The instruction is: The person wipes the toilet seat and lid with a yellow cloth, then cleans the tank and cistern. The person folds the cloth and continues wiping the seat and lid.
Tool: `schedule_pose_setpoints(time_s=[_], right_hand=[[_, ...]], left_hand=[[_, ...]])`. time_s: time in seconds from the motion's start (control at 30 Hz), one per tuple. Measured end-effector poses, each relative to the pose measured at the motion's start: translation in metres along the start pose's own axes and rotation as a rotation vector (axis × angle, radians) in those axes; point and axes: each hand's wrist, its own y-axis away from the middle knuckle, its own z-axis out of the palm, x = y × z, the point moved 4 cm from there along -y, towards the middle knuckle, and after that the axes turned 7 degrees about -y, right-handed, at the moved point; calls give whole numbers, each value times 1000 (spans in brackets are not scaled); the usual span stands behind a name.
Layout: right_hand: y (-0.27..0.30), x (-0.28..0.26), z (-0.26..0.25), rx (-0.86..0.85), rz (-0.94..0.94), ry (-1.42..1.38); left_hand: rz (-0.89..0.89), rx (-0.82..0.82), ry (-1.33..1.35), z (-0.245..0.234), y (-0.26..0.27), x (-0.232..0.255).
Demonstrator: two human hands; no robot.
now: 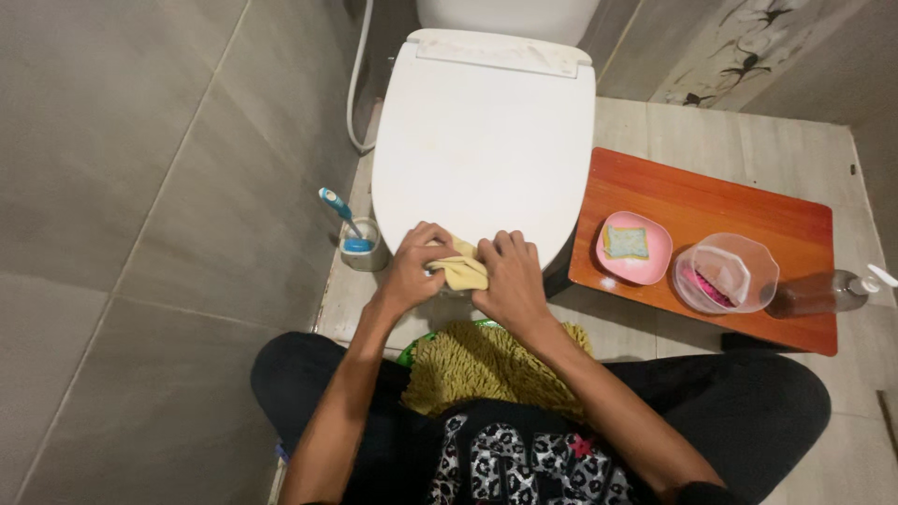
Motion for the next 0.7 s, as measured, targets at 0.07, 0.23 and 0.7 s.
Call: schedule_pose_setpoints(time_s=[0.07, 0.23, 0.7], right_hand=[[-1, -10, 6, 32, -72, -42], [-15, -23, 14, 152, -211, -117], [-67, 4, -1, 68, 161, -587]], left_hand=[[-33, 41, -9, -12, 10, -6], [-26, 121, -122, -31, 23, -19], [-344, 278, -65, -50, 4, -27]])
